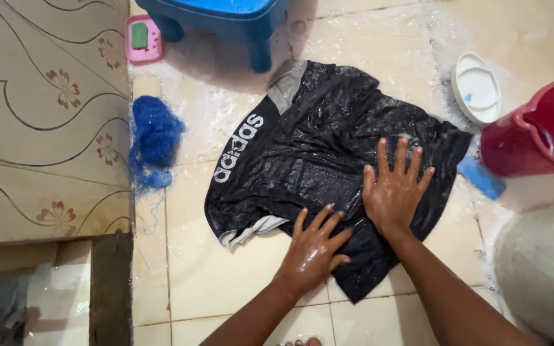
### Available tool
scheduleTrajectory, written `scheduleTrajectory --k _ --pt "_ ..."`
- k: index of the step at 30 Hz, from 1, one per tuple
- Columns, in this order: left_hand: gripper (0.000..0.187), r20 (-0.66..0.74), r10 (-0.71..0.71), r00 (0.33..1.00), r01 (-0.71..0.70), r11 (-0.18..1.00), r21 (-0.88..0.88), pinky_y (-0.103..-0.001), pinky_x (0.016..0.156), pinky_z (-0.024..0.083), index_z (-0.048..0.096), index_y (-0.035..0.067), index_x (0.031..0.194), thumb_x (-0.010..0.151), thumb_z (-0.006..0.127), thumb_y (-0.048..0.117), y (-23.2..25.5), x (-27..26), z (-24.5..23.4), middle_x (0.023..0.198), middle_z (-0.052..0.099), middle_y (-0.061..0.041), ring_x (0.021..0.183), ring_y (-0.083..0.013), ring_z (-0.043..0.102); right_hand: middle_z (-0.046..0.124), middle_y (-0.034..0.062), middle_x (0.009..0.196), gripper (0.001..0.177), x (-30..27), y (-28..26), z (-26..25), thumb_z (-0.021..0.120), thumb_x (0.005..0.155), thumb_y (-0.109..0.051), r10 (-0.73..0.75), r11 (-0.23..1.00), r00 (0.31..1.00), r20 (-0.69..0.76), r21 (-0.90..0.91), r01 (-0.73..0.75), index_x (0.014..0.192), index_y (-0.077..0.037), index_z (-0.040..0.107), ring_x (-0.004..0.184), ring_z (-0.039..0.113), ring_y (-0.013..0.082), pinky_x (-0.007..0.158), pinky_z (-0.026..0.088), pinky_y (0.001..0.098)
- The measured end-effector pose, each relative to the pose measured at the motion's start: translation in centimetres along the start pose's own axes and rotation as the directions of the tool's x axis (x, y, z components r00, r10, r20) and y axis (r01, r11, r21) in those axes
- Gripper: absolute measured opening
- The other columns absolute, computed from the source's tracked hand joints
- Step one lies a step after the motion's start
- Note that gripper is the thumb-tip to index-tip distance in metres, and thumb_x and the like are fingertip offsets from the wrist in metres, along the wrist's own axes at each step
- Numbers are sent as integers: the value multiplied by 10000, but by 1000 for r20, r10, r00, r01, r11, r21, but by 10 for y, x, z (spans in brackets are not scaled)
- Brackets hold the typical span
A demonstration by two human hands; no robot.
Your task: The person hand washes a black Adidas t-shirt on a tiled floor. They scrub the garment with a blue brush and soap, rinse it with water from a pink cup, and wring it out.
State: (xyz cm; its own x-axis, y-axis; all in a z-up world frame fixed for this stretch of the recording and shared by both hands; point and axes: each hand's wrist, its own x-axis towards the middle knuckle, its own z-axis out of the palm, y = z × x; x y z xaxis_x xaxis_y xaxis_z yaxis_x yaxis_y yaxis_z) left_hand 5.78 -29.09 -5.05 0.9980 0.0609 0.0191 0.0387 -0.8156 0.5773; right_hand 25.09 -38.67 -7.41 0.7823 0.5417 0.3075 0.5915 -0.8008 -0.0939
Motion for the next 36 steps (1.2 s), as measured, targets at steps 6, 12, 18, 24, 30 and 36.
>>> scheduleTrajectory --k 6,12,18,24,30,36 --pt "218 49 120 992 -124 987 103 -443 1102 430 721 42 1064 872 621 15 -26 -27 -13 1262 632 -108 1311 -310 547 377 229 1655 557 -8 -4 -2 519 1060 -296 -57 998 998 11 12 57 1590 -128 487 1532 299 465 1169 157 748" --pt "488 -58 138 989 -131 985 112 -454 898 494 618 43 1245 764 691 90 6 -34 -44 1266 611 -180 1112 -364 583 364 209 1667 589 -18 -19 -5 520 1037 -263 -97 994 994 50 64 93 1609 -142 446 1552 284 414 1184 139 737" --pt "433 38 164 986 -166 907 388 -376 723 514 648 207 1229 815 676 82 10 -7 -25 1043 636 -70 906 -255 619 366 78 1684 569 -17 -16 -2 500 1057 -262 -100 993 991 85 70 94 1609 -152 423 1559 274 401 1204 105 718" --pt "45 26 238 971 -225 870 439 -378 726 471 671 146 888 856 659 175 -26 -8 5 880 618 -43 912 -227 609 258 172 1678 654 -25 -36 -8 457 1009 -235 -167 964 974 154 231 129 1605 -24 293 1549 159 439 1183 58 710" --pt "358 -48 129 991 -119 980 161 -465 643 460 741 89 1049 743 707 272 -77 -85 -5 1077 710 -146 997 -312 644 334 120 1660 617 -115 -124 -39 432 1041 -305 -531 669 787 314 725 162 1599 -68 321 1566 246 305 1252 176 554" --pt "314 -44 144 989 -132 969 207 -434 622 465 682 75 947 713 712 282 -84 -98 -26 959 677 -118 839 -313 647 261 53 1670 671 -7 7 -29 378 943 -644 -499 861 810 307 284 423 1539 -335 380 1528 220 322 1217 78 617"
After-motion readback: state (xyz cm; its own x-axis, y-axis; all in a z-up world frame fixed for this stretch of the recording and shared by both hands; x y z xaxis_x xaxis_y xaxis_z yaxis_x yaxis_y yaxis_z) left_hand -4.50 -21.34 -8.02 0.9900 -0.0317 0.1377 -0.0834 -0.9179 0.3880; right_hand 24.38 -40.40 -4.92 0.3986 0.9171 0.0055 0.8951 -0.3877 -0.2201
